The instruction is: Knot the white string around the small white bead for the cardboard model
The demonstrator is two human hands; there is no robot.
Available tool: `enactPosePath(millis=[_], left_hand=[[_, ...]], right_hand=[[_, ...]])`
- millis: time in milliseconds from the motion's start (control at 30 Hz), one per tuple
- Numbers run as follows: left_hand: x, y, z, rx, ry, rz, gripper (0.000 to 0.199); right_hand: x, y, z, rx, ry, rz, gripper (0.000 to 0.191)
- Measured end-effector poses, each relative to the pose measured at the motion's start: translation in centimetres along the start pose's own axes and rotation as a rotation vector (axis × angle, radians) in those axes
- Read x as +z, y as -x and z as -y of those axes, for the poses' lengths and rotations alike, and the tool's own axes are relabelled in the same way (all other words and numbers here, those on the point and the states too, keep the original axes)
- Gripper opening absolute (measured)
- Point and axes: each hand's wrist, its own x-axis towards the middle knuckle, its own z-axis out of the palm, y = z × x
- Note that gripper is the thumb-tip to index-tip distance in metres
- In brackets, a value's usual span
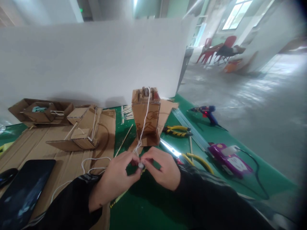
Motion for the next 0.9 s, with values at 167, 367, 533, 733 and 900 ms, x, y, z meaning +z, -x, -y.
enactPosePath(millis=[167,367,533,733,900], left_hand=[[0.2,0.2,-0.1,0.017,0.047,-0.033,0.008],[0.7,0.7,0.2,0.039,0.029,-0.129,0.003],[1.0,0.6,0.4,-0.157,0.156,-0.14,0.006],[0.7,0.2,0.1,-0.225,0.395,-0.059,0.01],[0.5,0.2,0.1,-0.255,0.567,-0.052,0.013]], right_hand=[[0.1,0.0,0.0,0.074,-0.021,-0.015,0.012],[1.0,0.5,0.1,0.296,-0.212,-0.009,0.013],[1.4,0.8,0.1,0.303,-0.2,-0.03,0.014],[1.1,0.6,-0.1,0.266,-0.194,-0.051,0.013],[0.9,0.6,-0.1,0.261,-0.203,-0.062,0.015]])
